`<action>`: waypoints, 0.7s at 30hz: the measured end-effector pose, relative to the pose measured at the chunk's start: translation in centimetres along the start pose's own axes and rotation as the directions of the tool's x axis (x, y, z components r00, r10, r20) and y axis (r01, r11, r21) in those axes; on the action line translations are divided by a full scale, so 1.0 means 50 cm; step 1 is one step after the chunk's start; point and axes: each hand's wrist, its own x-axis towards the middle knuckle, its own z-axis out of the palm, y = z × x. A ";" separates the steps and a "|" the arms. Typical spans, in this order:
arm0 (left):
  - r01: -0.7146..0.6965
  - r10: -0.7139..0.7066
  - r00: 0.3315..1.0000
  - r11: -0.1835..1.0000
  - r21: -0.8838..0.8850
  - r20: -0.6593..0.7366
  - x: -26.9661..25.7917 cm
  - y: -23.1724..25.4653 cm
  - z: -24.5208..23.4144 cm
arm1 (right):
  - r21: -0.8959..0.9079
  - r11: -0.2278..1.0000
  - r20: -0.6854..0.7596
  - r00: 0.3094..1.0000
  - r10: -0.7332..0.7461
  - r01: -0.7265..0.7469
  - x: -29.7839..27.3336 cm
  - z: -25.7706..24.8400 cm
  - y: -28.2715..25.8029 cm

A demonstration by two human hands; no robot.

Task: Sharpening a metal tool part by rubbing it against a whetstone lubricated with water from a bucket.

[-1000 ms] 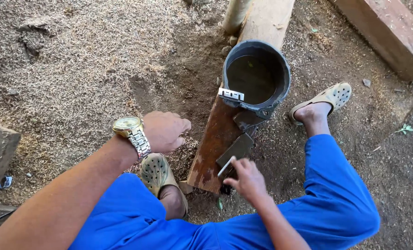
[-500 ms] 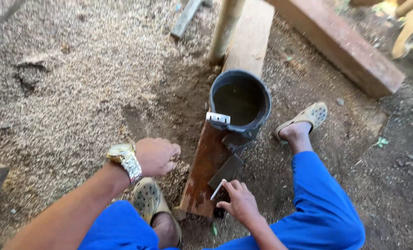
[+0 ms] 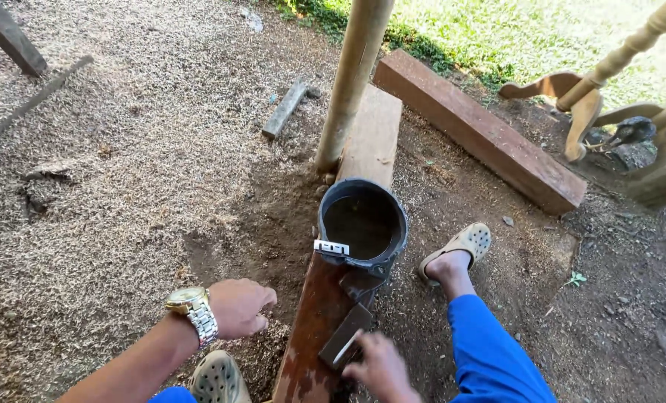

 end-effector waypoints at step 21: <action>-0.011 0.010 1.000 1.000 -0.020 -0.013 -0.010 0.001 -0.011 | -0.011 1.000 -0.148 0.989 -0.022 0.021 0.011 0.026 0.010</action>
